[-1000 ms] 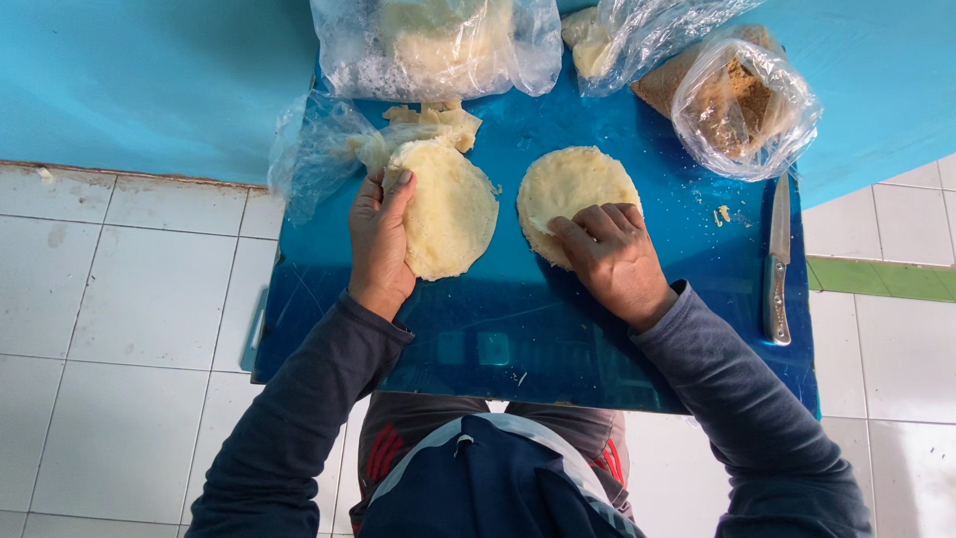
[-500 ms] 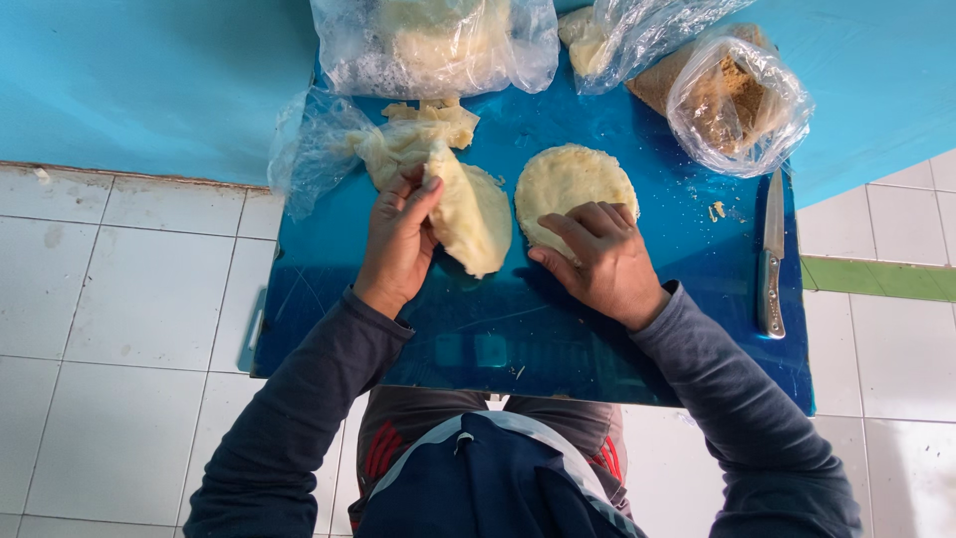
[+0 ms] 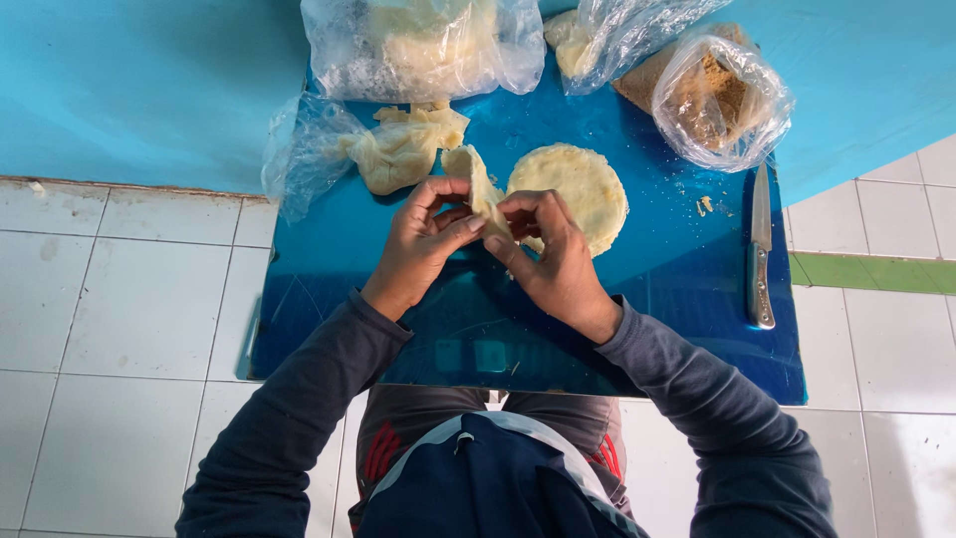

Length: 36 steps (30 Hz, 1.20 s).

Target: The person sits at a small blue table and shapes dough by hand, stretching and pressing pieces of dough and using a plastic sheet to flatten them into round flat discs. The person works the dough pieces one at a time, setting finished discs on the table beside plastic bags of dough and a brown powdery ingredient.

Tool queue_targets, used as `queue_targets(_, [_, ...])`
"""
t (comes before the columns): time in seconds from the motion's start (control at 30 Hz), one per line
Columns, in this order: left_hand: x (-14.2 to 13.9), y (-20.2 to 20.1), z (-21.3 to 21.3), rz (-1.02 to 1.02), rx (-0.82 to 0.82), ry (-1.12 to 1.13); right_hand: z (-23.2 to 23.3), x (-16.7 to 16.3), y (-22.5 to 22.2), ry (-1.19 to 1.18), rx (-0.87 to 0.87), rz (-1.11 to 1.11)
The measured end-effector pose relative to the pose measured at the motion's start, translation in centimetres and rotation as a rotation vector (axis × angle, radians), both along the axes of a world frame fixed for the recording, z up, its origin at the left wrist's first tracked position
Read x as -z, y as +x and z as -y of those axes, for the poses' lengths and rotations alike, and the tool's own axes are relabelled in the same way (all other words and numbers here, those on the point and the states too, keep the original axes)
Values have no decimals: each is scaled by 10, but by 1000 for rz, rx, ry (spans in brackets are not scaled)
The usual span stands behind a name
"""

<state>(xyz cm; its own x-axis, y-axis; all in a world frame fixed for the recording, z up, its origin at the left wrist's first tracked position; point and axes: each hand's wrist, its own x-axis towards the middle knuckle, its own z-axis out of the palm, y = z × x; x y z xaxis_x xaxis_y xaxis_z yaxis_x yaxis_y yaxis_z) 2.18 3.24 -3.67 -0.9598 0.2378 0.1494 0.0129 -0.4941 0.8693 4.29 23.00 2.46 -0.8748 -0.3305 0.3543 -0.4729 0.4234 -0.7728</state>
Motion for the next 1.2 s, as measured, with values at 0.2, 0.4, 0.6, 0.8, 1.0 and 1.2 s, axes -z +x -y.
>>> queue_targets(0.2, [6,-2,-3,-88,-54,-126,-2,15,-11,-264,-43,321])
queue_targets(0.4, [5,0,-1,-23,-74,-122,-6,21,-13,-274,-74,355])
queue_targets(0.6, [-1,4,-1,-17,-107,-211,-5,27,-12,-248,-63,348])
queue_targets(0.8, [5,7,-3,-175,-195,-393,-7,30,-12,-293,-57,391])
queue_targets(1.0, [10,8,0,-211,-215,-314,-5,23,-15,-383,-22,437])
queue_targets(1.2, [7,11,-3,-240,-239,-412,8,14,-3,-202,-87,265])
